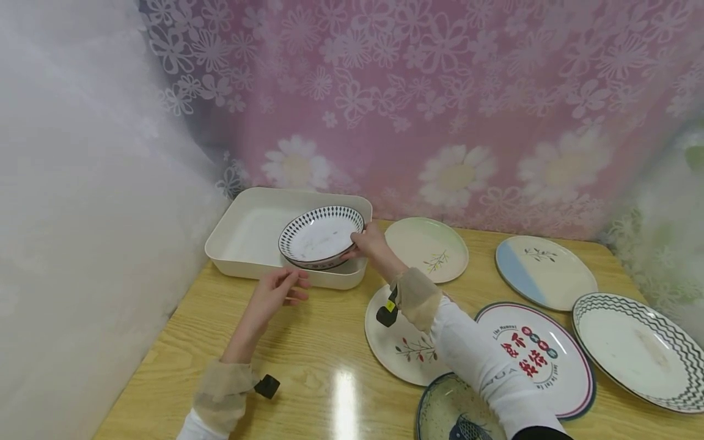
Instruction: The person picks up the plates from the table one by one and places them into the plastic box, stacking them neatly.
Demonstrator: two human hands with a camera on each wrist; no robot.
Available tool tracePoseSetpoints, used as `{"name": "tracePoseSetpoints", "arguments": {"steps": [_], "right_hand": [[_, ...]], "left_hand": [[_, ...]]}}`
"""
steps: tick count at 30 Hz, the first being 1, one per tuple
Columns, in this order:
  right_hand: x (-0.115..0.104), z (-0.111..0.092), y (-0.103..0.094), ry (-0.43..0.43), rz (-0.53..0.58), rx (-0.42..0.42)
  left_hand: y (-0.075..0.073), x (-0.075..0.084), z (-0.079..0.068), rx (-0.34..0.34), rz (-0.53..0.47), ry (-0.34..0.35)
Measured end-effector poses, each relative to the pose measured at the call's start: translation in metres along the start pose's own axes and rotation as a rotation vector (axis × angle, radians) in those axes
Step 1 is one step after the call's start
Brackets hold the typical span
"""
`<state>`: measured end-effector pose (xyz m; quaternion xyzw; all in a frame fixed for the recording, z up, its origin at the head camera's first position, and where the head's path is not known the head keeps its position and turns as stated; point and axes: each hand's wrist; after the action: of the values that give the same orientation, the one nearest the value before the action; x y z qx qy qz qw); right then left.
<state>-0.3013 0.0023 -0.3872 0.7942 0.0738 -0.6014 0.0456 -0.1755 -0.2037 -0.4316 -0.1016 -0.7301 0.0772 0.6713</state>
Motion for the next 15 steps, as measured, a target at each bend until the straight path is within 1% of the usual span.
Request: {"name": "tracePoseSetpoints", "arguments": {"steps": [9, 15], "right_hand": [[0.0046, 0.0033, 0.004, -0.002, -0.025, 0.0], [0.0066, 0.0028, 0.0049, -0.041, -0.04, 0.003]], "left_hand": [[0.0028, -0.002, -0.0021, 0.01, -0.002, -0.017], [0.0029, -0.0009, -0.0024, 0.011, 0.003, -0.017]]}}
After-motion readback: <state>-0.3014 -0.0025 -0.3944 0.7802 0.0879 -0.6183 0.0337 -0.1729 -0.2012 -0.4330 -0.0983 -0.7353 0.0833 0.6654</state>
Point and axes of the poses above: each hand's wrist, its own z-axis towards the middle knuckle, its own y-axis out of the palm, x = y × z, and after that the axes turned 5 degrees about z, right-handed
